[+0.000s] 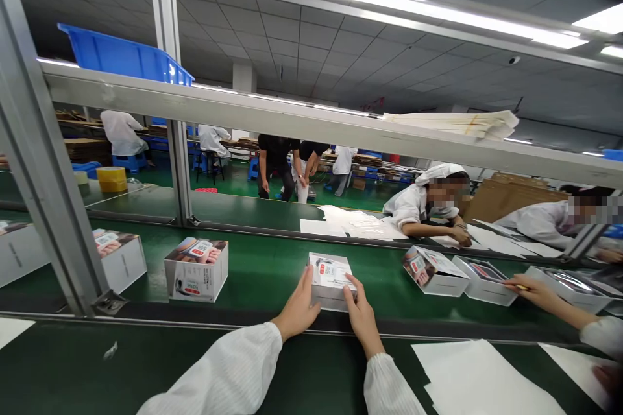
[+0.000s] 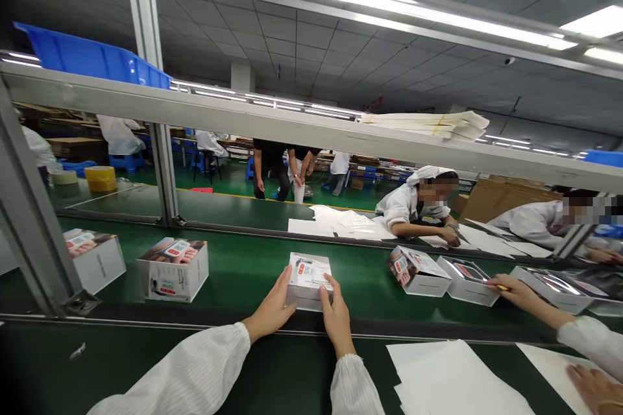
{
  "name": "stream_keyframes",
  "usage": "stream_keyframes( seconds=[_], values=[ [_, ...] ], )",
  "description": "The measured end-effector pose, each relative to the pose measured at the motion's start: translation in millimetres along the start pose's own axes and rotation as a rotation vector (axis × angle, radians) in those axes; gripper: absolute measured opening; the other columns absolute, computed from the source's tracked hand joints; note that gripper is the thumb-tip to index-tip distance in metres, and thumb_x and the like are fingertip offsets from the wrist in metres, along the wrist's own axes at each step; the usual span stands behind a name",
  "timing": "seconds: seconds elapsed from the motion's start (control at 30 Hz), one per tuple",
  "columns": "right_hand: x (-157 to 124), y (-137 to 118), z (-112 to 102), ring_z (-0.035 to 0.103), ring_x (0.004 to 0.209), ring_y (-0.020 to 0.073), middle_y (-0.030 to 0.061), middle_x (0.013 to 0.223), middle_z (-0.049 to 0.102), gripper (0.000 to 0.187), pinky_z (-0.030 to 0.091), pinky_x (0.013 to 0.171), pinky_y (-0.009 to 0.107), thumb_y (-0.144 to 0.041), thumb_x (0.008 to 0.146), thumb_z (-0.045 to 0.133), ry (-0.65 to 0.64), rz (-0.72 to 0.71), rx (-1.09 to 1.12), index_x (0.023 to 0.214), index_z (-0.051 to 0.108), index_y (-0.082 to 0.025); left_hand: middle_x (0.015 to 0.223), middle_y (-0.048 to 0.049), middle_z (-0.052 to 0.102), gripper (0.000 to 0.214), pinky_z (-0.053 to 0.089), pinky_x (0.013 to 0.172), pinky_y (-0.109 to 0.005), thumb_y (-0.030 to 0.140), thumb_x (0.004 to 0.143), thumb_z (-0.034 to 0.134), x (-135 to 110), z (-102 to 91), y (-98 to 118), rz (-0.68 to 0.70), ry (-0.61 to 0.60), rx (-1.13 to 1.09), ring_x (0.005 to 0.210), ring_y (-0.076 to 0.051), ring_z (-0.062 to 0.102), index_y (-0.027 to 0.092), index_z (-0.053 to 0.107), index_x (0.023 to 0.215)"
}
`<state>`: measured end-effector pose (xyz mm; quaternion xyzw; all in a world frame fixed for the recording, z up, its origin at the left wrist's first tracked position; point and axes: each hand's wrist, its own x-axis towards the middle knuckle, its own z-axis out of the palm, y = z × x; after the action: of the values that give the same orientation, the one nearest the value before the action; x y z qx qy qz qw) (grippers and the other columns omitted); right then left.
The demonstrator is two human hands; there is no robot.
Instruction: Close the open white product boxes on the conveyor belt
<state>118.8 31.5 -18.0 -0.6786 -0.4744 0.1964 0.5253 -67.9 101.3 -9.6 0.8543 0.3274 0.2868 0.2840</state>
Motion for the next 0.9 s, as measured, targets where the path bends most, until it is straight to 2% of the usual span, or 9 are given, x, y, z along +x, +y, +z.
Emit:
stream_keyframes(
  seconds=[0.07, 0.17, 0.3, 0.4, 0.43, 0.5, 0.63, 0.77, 0.9],
  values=[
    [7, 4, 2, 0.064, 0.108, 0.0281, 0.0051, 0.128, 0.064, 0.064, 0.049, 0.093, 0.041, -0.068, 0.085, 0.047, 0.005, 0.028, 0.041, 0.137, 0.053, -0.030, 0.162, -0.0198, 0.008, 0.100, 0.023, 0.120, -0.045, 0.014, 0.080, 0.054, -5, -5.2, -7, 0.011, -0.015, -0.014, 0.150, -0.028, 0.013, 0.012, -0.011, 0.156],
    [20, 11, 7, 0.063, 0.109, 0.0281, 0.0065, 0.124, 0.066, 0.068, 0.051, 0.090, 0.039, -0.071, 0.082, 0.051, 0.073, 0.045, 0.219, 0.135, 0.055, -0.028, 0.164, -0.0121, -0.001, 0.109, 0.019, 0.120, -0.048, 0.016, 0.078, 0.062, -4, -23.8, -4, 0.127, -0.041, 0.073, 0.151, -0.029, 0.005, 0.023, -0.014, 0.156],
    [29, 11, 17, 0.066, 0.107, 0.0282, 0.0085, 0.119, 0.069, 0.072, 0.055, 0.085, 0.038, -0.074, 0.079, 0.051, 0.078, 0.127, 0.534, 0.129, 0.060, -0.023, 0.164, -0.0074, -0.001, 0.112, 0.011, 0.116, -0.061, 0.023, 0.067, 0.083, 14, -70.2, 34, 0.356, -0.108, 0.463, 0.147, -0.044, -0.008, 0.039, 0.016, 0.155],
    [26, 3, 25, 0.064, 0.110, 0.0291, 0.0093, 0.118, 0.070, 0.068, 0.054, 0.089, 0.040, -0.073, 0.078, 0.053, 0.001, 0.118, 0.617, 0.118, 0.067, -0.020, 0.155, -0.0131, 0.025, 0.096, 0.016, 0.112, -0.062, 0.043, 0.073, 0.082, 36, -105.4, 63, 0.480, -0.194, 0.632, 0.142, -0.045, 0.020, 0.042, 0.028, 0.152],
    [24, 1, 27, 0.063, 0.112, 0.0290, 0.0095, 0.120, 0.069, 0.066, 0.053, 0.091, 0.039, -0.071, 0.078, 0.055, -0.006, 0.094, 0.592, 0.116, 0.069, -0.019, 0.146, -0.0144, 0.038, 0.092, 0.023, 0.109, -0.058, 0.051, 0.075, 0.079, 42, -114.1, 68, 0.483, -0.241, 0.653, 0.134, -0.042, 0.034, 0.041, 0.029, 0.152],
    [18, -2, 30, 0.064, 0.110, 0.0283, 0.0097, 0.121, 0.069, 0.063, 0.053, 0.090, 0.039, -0.067, 0.078, 0.057, -0.004, 0.075, 0.475, 0.118, 0.067, -0.020, 0.129, -0.0137, 0.049, 0.090, 0.036, 0.100, -0.049, 0.061, 0.077, 0.074, 53, -125.8, 69, 0.444, -0.326, 0.672, 0.118, -0.037, 0.046, 0.039, 0.030, 0.153],
    [8, 0, 31, 0.070, 0.091, 0.0255, 0.0108, 0.114, 0.070, 0.064, 0.057, 0.079, 0.038, -0.062, 0.082, 0.053, -0.065, 0.099, 0.253, 0.129, 0.060, -0.020, 0.119, -0.0117, 0.051, 0.091, 0.038, 0.093, -0.042, 0.062, 0.074, 0.075, 55, -137.5, 49, 0.295, -0.374, 0.728, 0.110, -0.036, 0.044, 0.040, 0.032, 0.151],
    [5, 4, 30, 0.071, 0.091, 0.0254, 0.0132, 0.114, 0.070, 0.062, 0.058, 0.079, 0.038, -0.064, 0.082, 0.051, -0.103, 0.062, 0.230, 0.116, 0.067, -0.016, 0.114, -0.0099, 0.050, 0.091, 0.038, 0.092, -0.040, 0.070, 0.075, 0.068, 45, -153.2, 26, 0.113, -0.418, 0.677, 0.104, -0.033, 0.046, 0.039, 0.031, 0.152],
    [6, 7, 30, 0.071, 0.090, 0.0270, 0.0135, 0.106, 0.072, 0.063, 0.059, 0.080, 0.042, -0.068, 0.078, 0.055, -0.092, 0.047, 0.239, 0.108, 0.070, -0.014, 0.115, -0.0095, 0.049, 0.092, 0.039, 0.091, -0.038, 0.071, 0.075, 0.069, 35, -167.5, 16, 0.119, -0.418, 0.648, 0.107, -0.032, 0.045, 0.038, 0.031, 0.152]
  ],
)
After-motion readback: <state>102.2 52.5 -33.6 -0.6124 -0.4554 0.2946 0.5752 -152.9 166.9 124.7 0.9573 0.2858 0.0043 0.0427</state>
